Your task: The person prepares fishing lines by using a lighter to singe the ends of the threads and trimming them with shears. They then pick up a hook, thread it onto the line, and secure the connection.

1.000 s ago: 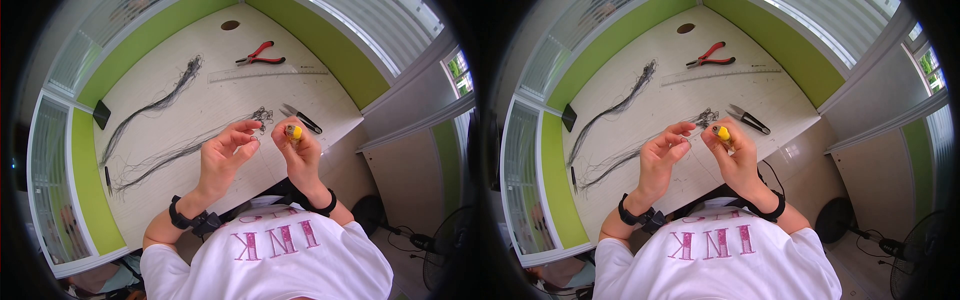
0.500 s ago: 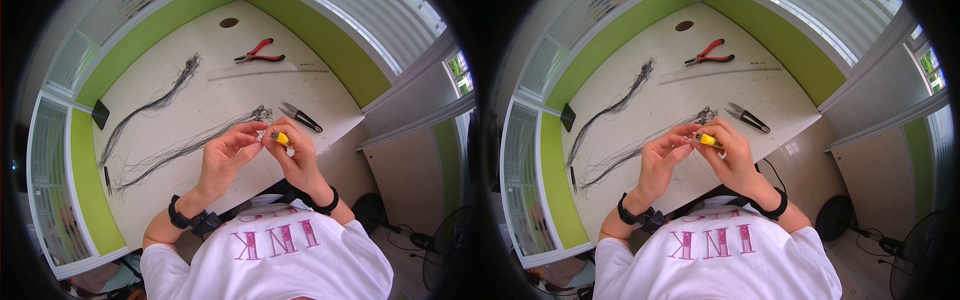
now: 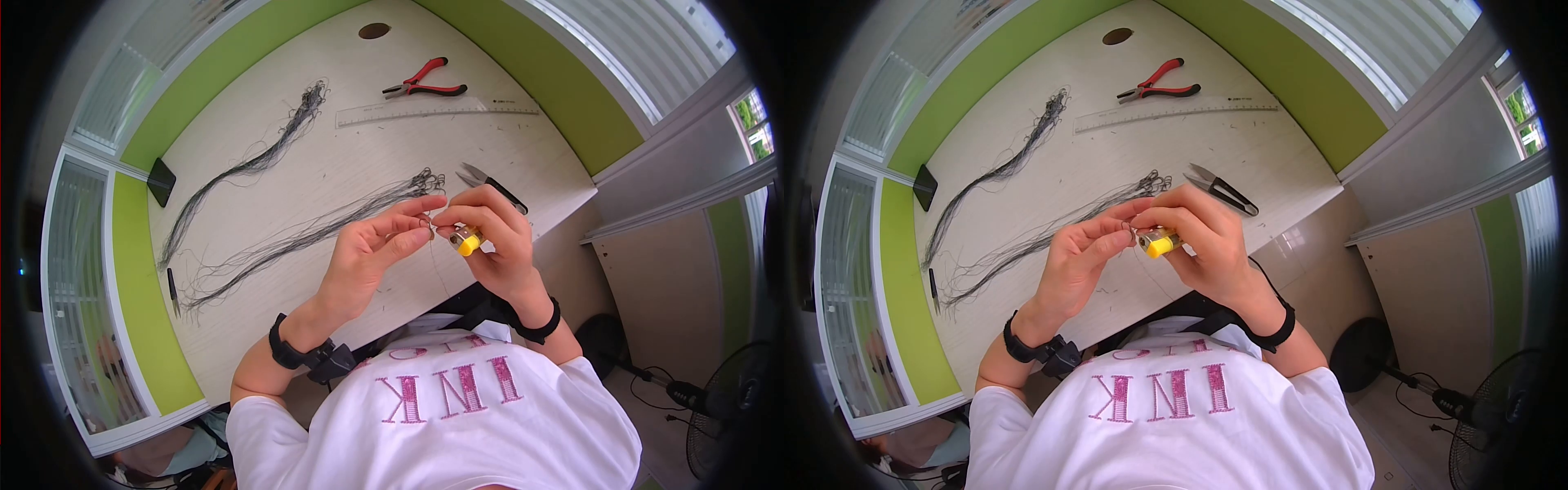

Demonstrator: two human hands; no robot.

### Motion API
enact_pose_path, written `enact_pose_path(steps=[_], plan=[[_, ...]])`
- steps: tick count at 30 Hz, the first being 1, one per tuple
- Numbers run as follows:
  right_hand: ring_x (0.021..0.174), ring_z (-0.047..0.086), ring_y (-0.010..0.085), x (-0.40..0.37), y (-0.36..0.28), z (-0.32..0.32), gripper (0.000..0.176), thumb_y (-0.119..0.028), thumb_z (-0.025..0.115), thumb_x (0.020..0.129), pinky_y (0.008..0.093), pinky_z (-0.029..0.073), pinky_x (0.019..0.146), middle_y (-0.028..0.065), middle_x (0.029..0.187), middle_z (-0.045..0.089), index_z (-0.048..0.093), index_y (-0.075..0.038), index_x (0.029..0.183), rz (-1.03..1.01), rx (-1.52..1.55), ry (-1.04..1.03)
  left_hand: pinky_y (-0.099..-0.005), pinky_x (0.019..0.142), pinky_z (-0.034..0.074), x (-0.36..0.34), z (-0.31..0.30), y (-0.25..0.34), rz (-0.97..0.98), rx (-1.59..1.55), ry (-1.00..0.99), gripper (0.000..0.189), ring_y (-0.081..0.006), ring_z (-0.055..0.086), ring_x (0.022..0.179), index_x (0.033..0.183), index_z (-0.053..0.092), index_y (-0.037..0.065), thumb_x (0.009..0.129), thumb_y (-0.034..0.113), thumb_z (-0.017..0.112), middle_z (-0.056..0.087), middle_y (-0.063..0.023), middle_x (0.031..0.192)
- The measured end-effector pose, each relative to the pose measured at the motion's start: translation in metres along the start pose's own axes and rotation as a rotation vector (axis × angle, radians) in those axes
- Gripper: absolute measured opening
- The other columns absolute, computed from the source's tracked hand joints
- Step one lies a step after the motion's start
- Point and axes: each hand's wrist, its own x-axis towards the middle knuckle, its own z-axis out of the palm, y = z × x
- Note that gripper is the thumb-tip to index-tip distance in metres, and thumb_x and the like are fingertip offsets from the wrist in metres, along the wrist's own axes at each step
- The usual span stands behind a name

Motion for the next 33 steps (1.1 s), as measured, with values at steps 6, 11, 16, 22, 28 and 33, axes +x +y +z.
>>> enact_pose_path(steps=[6,11,16,22,28,33], plan=[[0.066,0.056,0.0212,-0.002,0.002,0.005,0.029,0.01,0.064,0.058,0.027,0.045,0.054,0.0099,0.083,0.056,0.057,-0.002,0.084,0.035,-0.025,-0.006,-0.0266,0.092,0.037,0.0,-0.001,0.0,-0.038,-0.015,-0.02,0.017,-0.0104,0.05,0.102,0.094,0.064,-0.002,0.086,0.01,0.055,0.047,-0.0093,0.127],[0.067,0.056,0.0213,0.001,0.006,0.0,0.03,0.01,0.063,0.059,0.0269,0.044,0.054,0.0096,0.082,0.055,0.057,-0.003,0.085,0.063,-0.022,0.021,-0.0269,0.094,0.035,-0.001,-0.001,0.003,-0.074,-0.018,-0.054,0.017,-0.0097,0.047,0.105,0.095,0.064,-0.001,0.086,0.011,0.055,0.046,-0.0086,0.129],[0.068,0.055,0.0195,0.007,0.003,-0.006,0.033,0.008,0.064,0.058,0.0278,0.043,0.053,0.007,0.08,0.054,0.062,-0.005,0.088,-0.05,0.055,-0.027,-0.0272,0.098,0.031,-0.001,-0.003,0.005,-0.164,-0.082,-0.121,0.023,-0.0106,0.046,0.108,0.102,0.062,-0.002,0.087,0.013,0.055,0.048,-0.0086,0.126],[0.065,0.054,0.0177,0.005,0.008,-0.008,0.029,0.001,0.067,0.056,0.026,0.041,0.051,0.0047,0.08,0.054,0.064,-0.009,0.083,-0.107,0.022,-0.08,-0.0268,0.096,0.032,-0.001,-0.005,0.002,-0.229,-0.099,-0.167,0.028,-0.0105,0.047,0.108,0.107,0.061,-0.003,0.085,0.014,0.057,0.05,-0.0094,0.123],[0.062,0.052,0.0161,0.007,0.007,-0.012,0.026,0.0,0.068,0.055,0.0262,0.04,0.049,0.0042,0.079,0.053,0.062,-0.009,0.079,-0.043,-0.084,-0.038,-0.0298,0.092,0.036,0.001,0.0,0.006,0.01,0.171,0.126,0.019,-0.0158,0.048,0.108,0.09,0.063,-0.001,0.082,0.016,0.062,0.049,-0.0115,0.123],[0.061,0.053,0.016,0.01,0.002,-0.012,0.026,-0.001,0.069,0.054,0.0262,0.041,0.049,0.0031,0.079,0.053,0.062,-0.009,0.079,-0.071,-0.154,-0.096,-0.0325,0.093,0.037,-0.001,-0.001,0.008,0.298,0.575,0.108,0.009,-0.0202,0.048,0.109,0.08,0.065,0.004,0.075,0.011,0.067,0.05,-0.0105,0.121]])
